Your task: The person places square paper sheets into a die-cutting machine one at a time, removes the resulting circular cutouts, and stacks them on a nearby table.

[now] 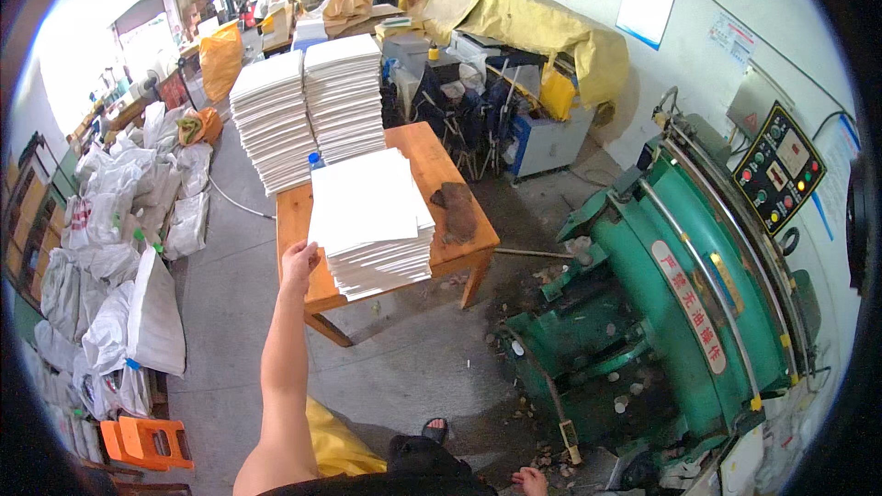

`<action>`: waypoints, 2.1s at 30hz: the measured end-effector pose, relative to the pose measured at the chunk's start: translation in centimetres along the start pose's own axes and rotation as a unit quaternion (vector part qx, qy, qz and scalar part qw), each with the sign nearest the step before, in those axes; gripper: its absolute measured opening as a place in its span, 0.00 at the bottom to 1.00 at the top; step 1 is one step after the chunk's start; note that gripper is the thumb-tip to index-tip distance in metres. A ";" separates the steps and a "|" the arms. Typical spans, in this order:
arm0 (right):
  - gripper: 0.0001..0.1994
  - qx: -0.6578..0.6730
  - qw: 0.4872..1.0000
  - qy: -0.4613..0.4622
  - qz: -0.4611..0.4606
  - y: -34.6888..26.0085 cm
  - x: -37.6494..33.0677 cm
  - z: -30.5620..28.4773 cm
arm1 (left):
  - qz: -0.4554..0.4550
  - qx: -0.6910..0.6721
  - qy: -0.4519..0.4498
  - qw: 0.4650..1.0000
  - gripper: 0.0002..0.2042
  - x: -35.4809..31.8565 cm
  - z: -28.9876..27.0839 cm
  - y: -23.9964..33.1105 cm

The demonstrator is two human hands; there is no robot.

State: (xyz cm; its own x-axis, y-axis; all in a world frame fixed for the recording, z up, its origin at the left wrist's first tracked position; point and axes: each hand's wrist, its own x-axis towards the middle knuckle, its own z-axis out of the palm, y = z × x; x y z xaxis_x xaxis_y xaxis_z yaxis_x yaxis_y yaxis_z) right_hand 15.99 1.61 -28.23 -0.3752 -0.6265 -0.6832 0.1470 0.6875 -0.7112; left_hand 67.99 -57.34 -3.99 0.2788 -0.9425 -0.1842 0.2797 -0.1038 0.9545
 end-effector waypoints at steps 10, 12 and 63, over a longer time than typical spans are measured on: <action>0.13 -0.136 0.970 -0.001 0.202 1.6 -2.8 -3.2 | -0.086 0.021 -0.086 0.992 0.24 -14.2 0.8 2.5; 0.16 -0.273 0.962 0.023 0.006 -6.7 -6.0 -3.3 | 0.036 0.029 -0.073 0.996 0.19 -12.8 1.6 4.6; 0.25 0.530 0.660 0.504 -0.174 -9.5 -21.8 -24.6 | 0.076 0.364 -0.484 0.792 0.24 -44.0 55.1 -35.2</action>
State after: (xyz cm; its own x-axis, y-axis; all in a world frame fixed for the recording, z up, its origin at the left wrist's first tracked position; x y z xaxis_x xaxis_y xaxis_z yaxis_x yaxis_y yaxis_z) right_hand 0.28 17.78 -2.52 -0.8945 0.2506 -0.3702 0.2483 -0.4102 -0.8775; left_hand -4.79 -29.76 -16.59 -0.6746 -0.7277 -0.1237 -0.3917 0.2109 0.8956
